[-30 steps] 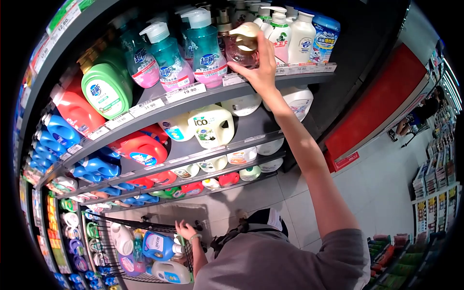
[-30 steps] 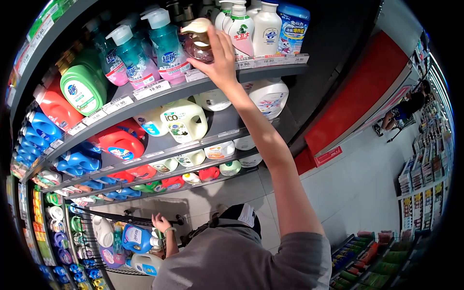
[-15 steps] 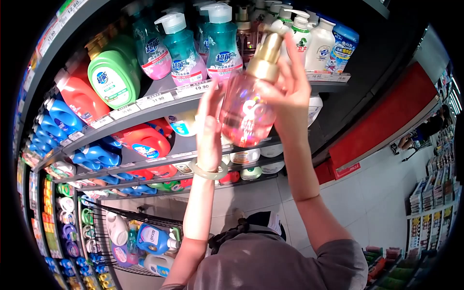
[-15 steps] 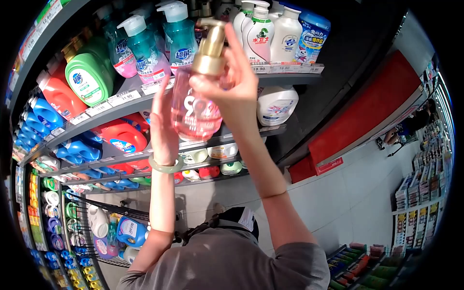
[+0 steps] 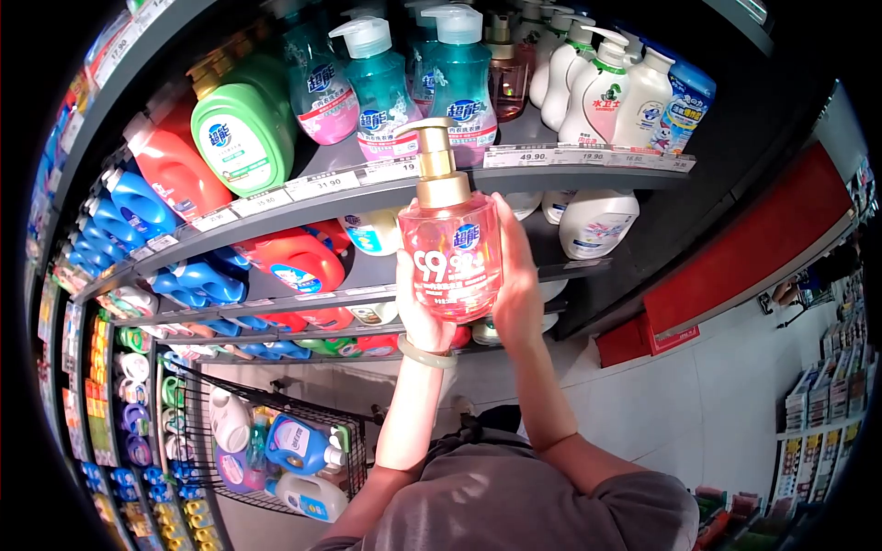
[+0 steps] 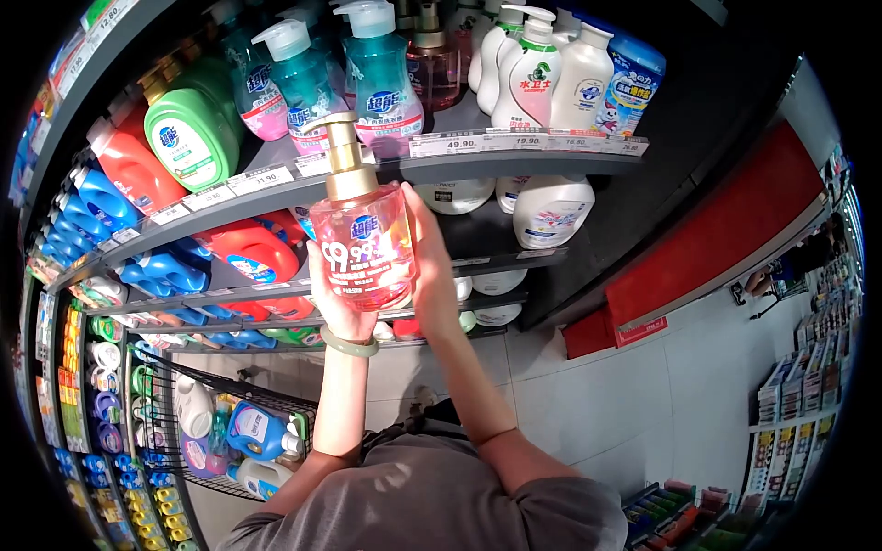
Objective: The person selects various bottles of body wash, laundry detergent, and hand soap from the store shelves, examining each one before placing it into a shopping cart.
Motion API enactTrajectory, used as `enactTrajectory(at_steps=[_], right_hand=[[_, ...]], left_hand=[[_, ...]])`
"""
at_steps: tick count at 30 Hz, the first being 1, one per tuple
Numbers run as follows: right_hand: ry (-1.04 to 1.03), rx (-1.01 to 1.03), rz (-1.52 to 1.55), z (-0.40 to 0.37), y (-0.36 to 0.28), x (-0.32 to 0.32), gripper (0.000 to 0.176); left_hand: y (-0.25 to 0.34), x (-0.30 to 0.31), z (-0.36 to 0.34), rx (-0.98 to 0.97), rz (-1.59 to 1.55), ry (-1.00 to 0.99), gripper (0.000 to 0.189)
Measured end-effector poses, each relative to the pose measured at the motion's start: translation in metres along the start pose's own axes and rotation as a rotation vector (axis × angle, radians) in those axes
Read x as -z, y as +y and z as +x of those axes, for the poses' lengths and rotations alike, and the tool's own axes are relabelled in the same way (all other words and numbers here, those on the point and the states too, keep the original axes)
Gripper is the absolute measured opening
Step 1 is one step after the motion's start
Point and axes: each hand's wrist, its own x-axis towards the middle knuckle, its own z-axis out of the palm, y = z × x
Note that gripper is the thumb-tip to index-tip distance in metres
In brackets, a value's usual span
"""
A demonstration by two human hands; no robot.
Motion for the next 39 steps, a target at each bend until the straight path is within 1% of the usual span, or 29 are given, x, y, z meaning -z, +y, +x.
enactTrajectory(at_steps=[2, 3, 5, 9, 17, 20, 23, 26, 27, 28, 30, 32, 33, 34, 36, 37, 38, 39], right_hand=[[0.066, 0.057, -0.156, -0.008, 0.006, -0.008, 0.052], [0.072, 0.049, -0.154, -0.010, 0.008, -0.009, 0.052], [0.088, 0.129, -0.227, -0.011, 0.009, -0.009, 0.052], [0.174, 0.115, -0.331, -0.012, 0.008, -0.007, 0.051], [0.167, 0.109, -0.285, -0.013, 0.012, -0.005, 0.051], [0.156, 0.103, -0.242, -0.013, 0.017, -0.006, 0.051], [0.131, 0.091, -0.184, -0.013, 0.025, -0.003, 0.050], [0.111, 0.094, -0.182, -0.014, 0.031, -0.002, 0.050], [0.105, 0.099, -0.202, -0.014, 0.032, -0.002, 0.050], [0.103, 0.099, -0.202, -0.015, 0.030, -0.004, 0.050], [0.116, 0.061, -0.142, -0.017, 0.025, -0.010, 0.050], [0.101, 0.087, -0.301, -0.017, 0.038, -0.007, 0.057], [0.086, 0.078, -0.332, -0.016, 0.044, -0.005, 0.057], [0.058, 0.043, -0.295, -0.015, 0.047, -0.006, 0.057], [0.007, -0.036, -0.202, -0.013, 0.058, -0.005, 0.057], [-0.017, -0.083, -0.129, -0.013, 0.062, -0.005, 0.056], [-0.038, -0.134, -0.048, -0.013, 0.067, -0.005, 0.056], [-0.060, -0.184, 0.037, -0.015, 0.070, -0.006, 0.056]], left_hand=[[0.002, 0.001, 0.000, -0.027, 0.000, -0.036, 0.048], [0.001, 0.004, -0.001, -0.022, -0.002, -0.031, 0.049], [-0.003, 0.008, -0.004, -0.005, 0.007, -0.005, 0.047], [-0.010, 0.007, -0.003, -0.003, 0.065, 0.006, 0.047], [-0.010, 0.012, -0.005, 0.015, 0.052, 0.023, 0.046], [-0.005, 0.012, -0.007, 0.016, 0.049, -0.007, 0.045], [-0.004, 0.015, -0.006, -0.074, 0.120, 0.004, 0.043], [-0.001, 0.018, -0.010, -0.101, 0.165, 0.036, 0.045], [0.003, 0.011, -0.013, -0.175, 0.213, -0.041, 0.046], [0.006, 0.003, -0.016, -0.177, 0.213, -0.041, 0.046], [0.007, -0.010, -0.023, -0.696, 1.020, 0.022, 0.054], [0.005, -0.012, -0.033, -0.900, 1.441, 0.065, 0.058], [0.006, -0.012, -0.041, -0.965, 1.636, -0.015, 0.052], [0.006, -0.021, -0.051, -0.961, 1.745, -0.062, 0.050], [0.011, -0.029, -0.068, -0.814, 1.850, -0.105, 0.050], [0.010, -0.019, -0.069, -0.832, 1.819, -0.137, 0.053], [0.010, -0.008, -0.067, -0.832, 1.824, -0.111, 0.053], [0.012, 0.002, -0.064, -0.887, 1.690, -0.061, 0.059]])
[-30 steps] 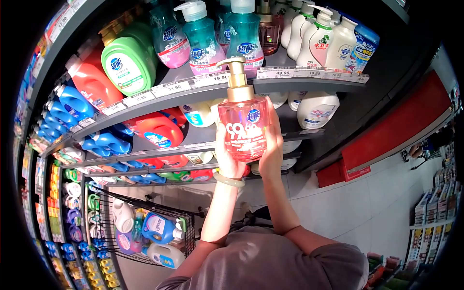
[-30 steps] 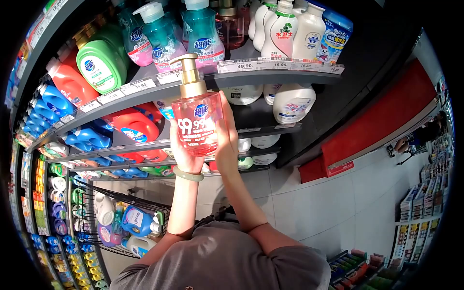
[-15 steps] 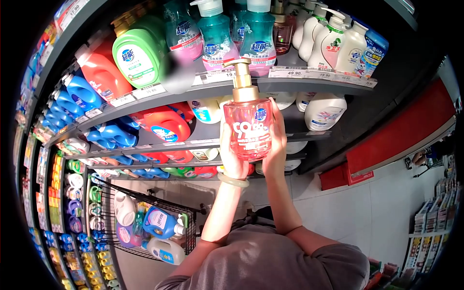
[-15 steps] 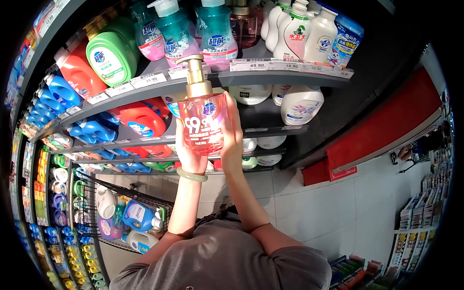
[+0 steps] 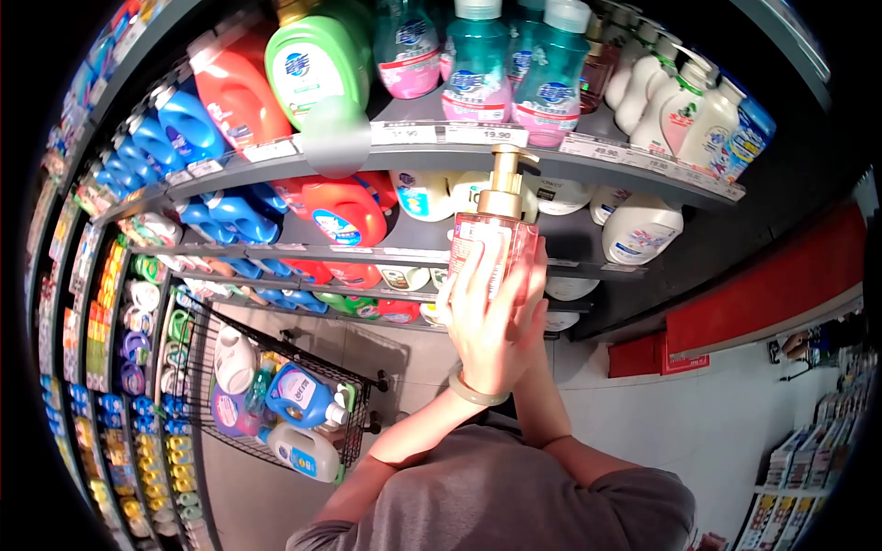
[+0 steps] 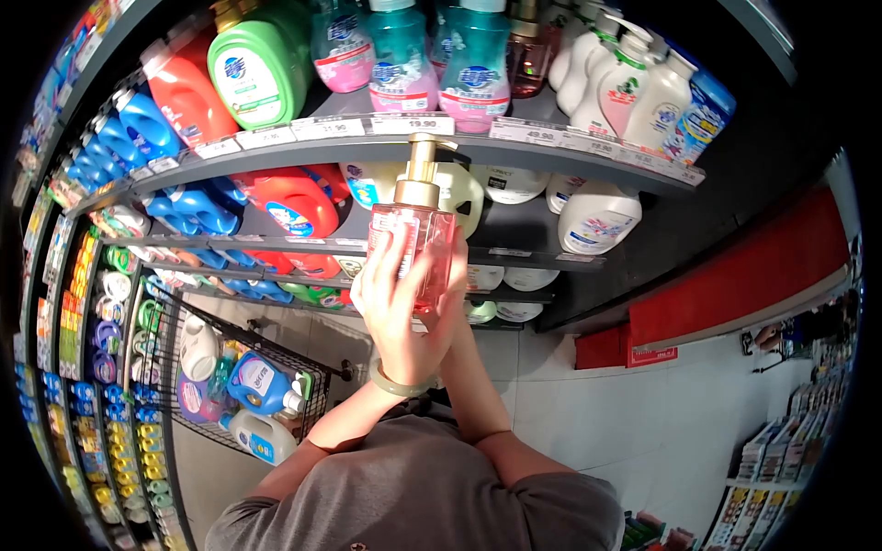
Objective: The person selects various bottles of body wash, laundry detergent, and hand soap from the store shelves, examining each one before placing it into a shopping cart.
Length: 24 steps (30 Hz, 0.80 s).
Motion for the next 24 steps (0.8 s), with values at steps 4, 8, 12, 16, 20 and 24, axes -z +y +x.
enactTrajectory(at_steps=[4, 8, 12, 16, 20, 24], right_hand=[[-0.181, -0.265, 0.367, 0.004, 0.031, -0.012, 0.056], [-0.340, -0.527, 0.648, -0.008, 0.060, -0.047, 0.056], [-0.496, -0.743, 0.830, -0.029, 0.086, -0.093, 0.056], [-0.616, -0.872, 0.878, -0.054, 0.115, -0.149, 0.055], [-0.551, -0.598, 0.454, -0.077, 0.143, -0.215, 0.052], [-0.530, -0.428, -0.099, -0.123, 0.169, -0.283, 0.041]], left_hand=[[-0.029, 0.024, -0.013, 0.260, -0.131, 0.284, 0.099], [-0.043, 0.055, -0.022, 0.225, -0.065, 0.325, 0.099], [-0.052, 0.099, -0.035, 0.274, 0.180, 0.402, 0.091], [-0.081, 0.153, -0.050, 0.307, 0.175, 0.526, 0.089], [-0.106, 0.220, -0.077, 0.459, 0.256, 0.712, 0.075], [-0.149, 0.275, -0.125, 0.649, -0.208, 0.756, 0.067]])
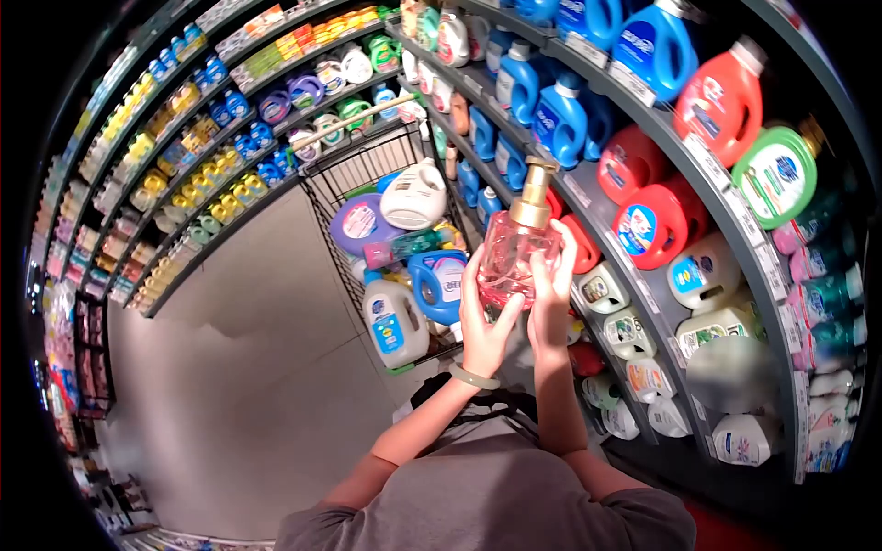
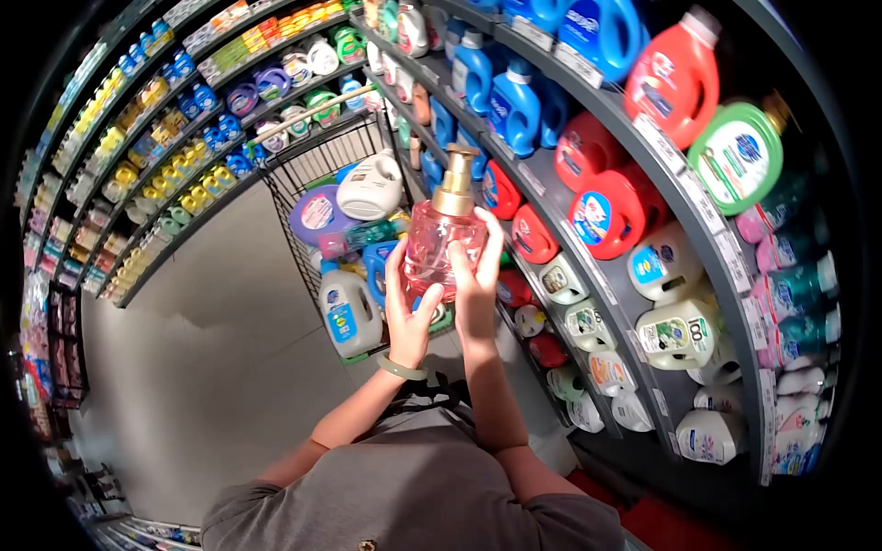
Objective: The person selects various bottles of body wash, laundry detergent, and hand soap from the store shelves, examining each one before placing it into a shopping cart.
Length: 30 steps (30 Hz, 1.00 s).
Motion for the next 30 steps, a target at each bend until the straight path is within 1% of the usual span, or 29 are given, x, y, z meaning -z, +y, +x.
enactTrajectory(at_steps=[1, 3, 4, 5, 6, 7, 9, 10, 11, 13, 14, 15, 17, 18, 19, 20, 21, 22, 24, 25, 26, 27, 28, 29, 30], right_hand=[[-0.019, -0.010, -0.071, 0.002, 0.019, -0.013, 0.040], [-0.130, 0.072, -0.320, 0.001, 0.056, -0.036, 0.040], [-0.185, 0.070, -0.439, -0.002, 0.072, -0.044, 0.039], [-0.241, 0.071, -0.557, -0.006, 0.088, -0.051, 0.039], [-0.275, 0.050, -0.516, -0.011, 0.107, -0.059, 0.037], [-0.337, 0.089, -0.640, -0.016, 0.133, -0.062, 0.038], [-0.387, 0.031, -0.686, -0.025, 0.171, -0.068, 0.037], [-0.424, -0.003, -0.689, -0.026, 0.182, -0.072, 0.038], [-0.436, -0.112, -0.617, -0.029, 0.192, -0.074, 0.040], [-0.502, -0.110, -0.554, -0.029, 0.216, -0.075, 0.040], [-0.562, -0.188, -0.439, -0.026, 0.225, -0.074, 0.037], [-0.570, -0.305, -0.383, -0.023, 0.221, -0.075, 0.031], [-0.548, -0.248, -0.443, -0.014, 0.214, -0.074, 0.023], [-0.555, -0.243, -0.442, -0.009, 0.216, -0.067, 0.023], [-0.526, -0.167, -0.488, -0.002, 0.221, -0.057, 0.021], [-0.494, -0.085, -0.528, 0.005, 0.224, -0.047, 0.018], [-0.430, -0.178, -0.504, 0.009, 0.226, -0.036, 0.016], [-0.369, -0.290, -0.451, 0.012, 0.229, -0.023, 0.016], [-0.325, -0.344, -0.632, 0.021, 0.233, 0.002, 0.014], [-0.300, -0.422, -0.580, 0.023, 0.240, 0.019, 0.015], [-0.278, -0.506, -0.531, 0.025, 0.248, 0.034, 0.015], [-0.264, -0.500, -0.545, 0.027, 0.248, 0.041, 0.016], [-0.252, -0.495, -0.558, 0.030, 0.244, 0.046, 0.017], [-0.260, -0.502, -0.563, 0.029, 0.243, 0.055, 0.017], [-0.276, -0.541, -0.585, 0.032, 0.243, 0.063, 0.018]], left_hand=[[0.002, 0.012, 0.009, 0.041, -0.037, 0.046, 0.070], [-0.025, 0.052, 0.025, 0.160, -0.054, 0.079, 0.071], [-0.046, 0.073, 0.031, 0.241, -0.112, 0.121, 0.066], [-0.063, 0.093, 0.035, 0.317, -0.186, 0.173, 0.054], [-0.083, 0.113, 0.035, 0.373, -0.188, 0.186, 0.050], [-0.100, 0.132, 0.031, 0.427, -0.191, 0.197, 0.045], [-0.114, 0.161, 0.026, 0.583, -0.192, 0.270, 0.041], [-0.128, 0.176, 0.023, 0.635, -0.182, 0.271, 0.042], [-0.140, 0.189, 0.015, 0.637, -0.183, 0.282, 0.042], [-0.139, 0.205, 0.016, 0.834, -0.424, 0.419, 0.041], [-0.142, 0.215, 0.018, 0.789, -0.380, 0.426, 0.036], [-0.145, 0.229, 0.026, 0.728, -0.272, 0.450, 0.041], [-0.155, 0.268, 0.052, 0.693, -0.112, 0.468, 0.049], [-0.156, 0.288, 0.073, 0.650, 0.039, 0.417, 0.052], [-0.157, 0.307, 0.097, 0.604, 0.191, 0.365, 0.054], [-0.166, 0.325, 0.125, 0.521, 0.264, 0.335, 0.056], [-0.180, 0.344, 0.156, 0.435, 0.338, 0.303, 0.059], [-0.202, 0.368, 0.187, 0.417, 0.343, 0.300, 0.059], [-0.244, 0.406, 0.249, 0.322, 0.510, 0.061, 0.064], [-0.251, 0.409, 0.276, 0.307, 0.511, 0.063, 0.064], [-0.259, 0.411, 0.297, 0.346, 0.865, 0.110, 0.064], [-0.268, 0.413, 0.312, 0.392, 1.218, 0.160, 0.066], [-0.270, 0.406, 0.323, 0.485, 1.220, 0.230, 0.067], [-0.274, 0.406, 0.328, 0.495, 1.218, 0.236, 0.067], [-0.280, 0.405, 0.338, 0.491, 1.366, 0.209, 0.070]])
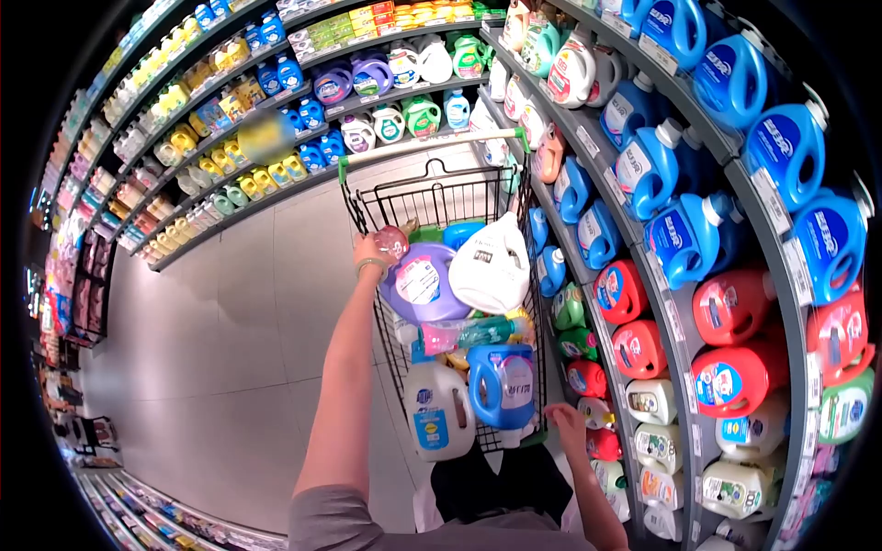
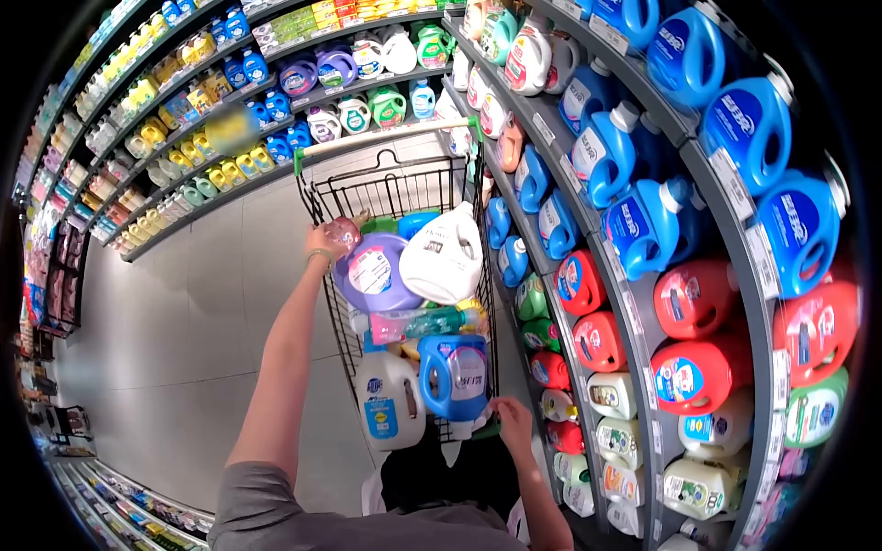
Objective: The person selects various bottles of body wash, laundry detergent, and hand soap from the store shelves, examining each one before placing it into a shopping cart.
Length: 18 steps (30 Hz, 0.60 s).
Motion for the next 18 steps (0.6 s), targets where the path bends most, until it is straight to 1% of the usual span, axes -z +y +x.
enactTrajectory(at_steps=[1, 2, 3, 4, 5, 6, 7, 9, 10, 11, 13, 15, 16, 17, 18], right_hand=[[-0.018, -0.036, -0.019, 0.003, 0.005, 0.006, 0.019], [-0.020, -0.034, -0.021, 0.005, 0.011, 0.008, 0.019], [-0.011, -0.098, 0.005, 0.008, 0.018, 0.009, 0.019], [0.000, -0.166, 0.032, 0.010, 0.023, 0.010, 0.019], [-0.001, -0.168, 0.034, 0.012, 0.026, 0.010, 0.019], [-0.015, -0.204, 0.046, 0.013, 0.028, 0.008, 0.020], [-0.027, -0.238, 0.061, 0.016, 0.029, 0.006, 0.020], [-0.027, -0.258, 0.078, 0.020, 0.023, 0.002, 0.019], [-0.038, -0.265, 0.117, 0.022, 0.018, 0.000, 0.018], [-0.047, -0.275, 0.156, 0.023, 0.016, 0.000, 0.017], [-0.036, -0.282, 0.138, 0.029, 0.025, 0.003, 0.020], [-0.028, -0.288, 0.156, 0.028, 0.033, 0.006, 0.021], [-0.015, -0.296, 0.163, 0.027, 0.031, 0.007, 0.021], [-0.005, -0.297, 0.160, 0.028, 0.028, 0.009, 0.021], [0.005, -0.295, 0.160, 0.029, 0.026, 0.010, 0.021]], left_hand=[[0.008, -0.001, 0.009, -0.021, 0.146, 0.020, 0.073], [0.012, 0.002, 0.016, -0.079, 0.175, -0.082, 0.076], [0.010, -0.006, 0.027, -0.078, 0.176, -0.078, 0.076], [0.003, -0.018, 0.038, -0.254, 0.176, -0.003, 0.073], [-0.002, -0.029, 0.049, -0.428, 0.176, 0.071, 0.071], [-0.003, -0.035, 0.057, -0.482, 0.161, 0.051, 0.068], [-0.003, -0.041, 0.064, -0.486, 0.163, 0.050, 0.068], [0.001, -0.057, 0.071, -0.434, 0.435, 0.107, 0.066], [0.001, -0.063, 0.073, -0.381, 0.448, 0.062, 0.055], [0.001, -0.071, 0.074, -0.391, 0.443, 0.058, 0.055], [-0.004, -0.082, 0.073, -0.159, 0.528, -0.101, 0.031], [-0.034, -0.104, 0.086, 0.078, 0.420, -0.352, 0.035], [-0.027, -0.093, 0.066, -0.012, 0.453, -0.231, 0.037], [-0.047, -0.110, 0.064, -0.166, 0.560, -0.035, 0.038], [-0.043, -0.102, 0.054, -0.180, 0.529, -0.054, 0.041]])
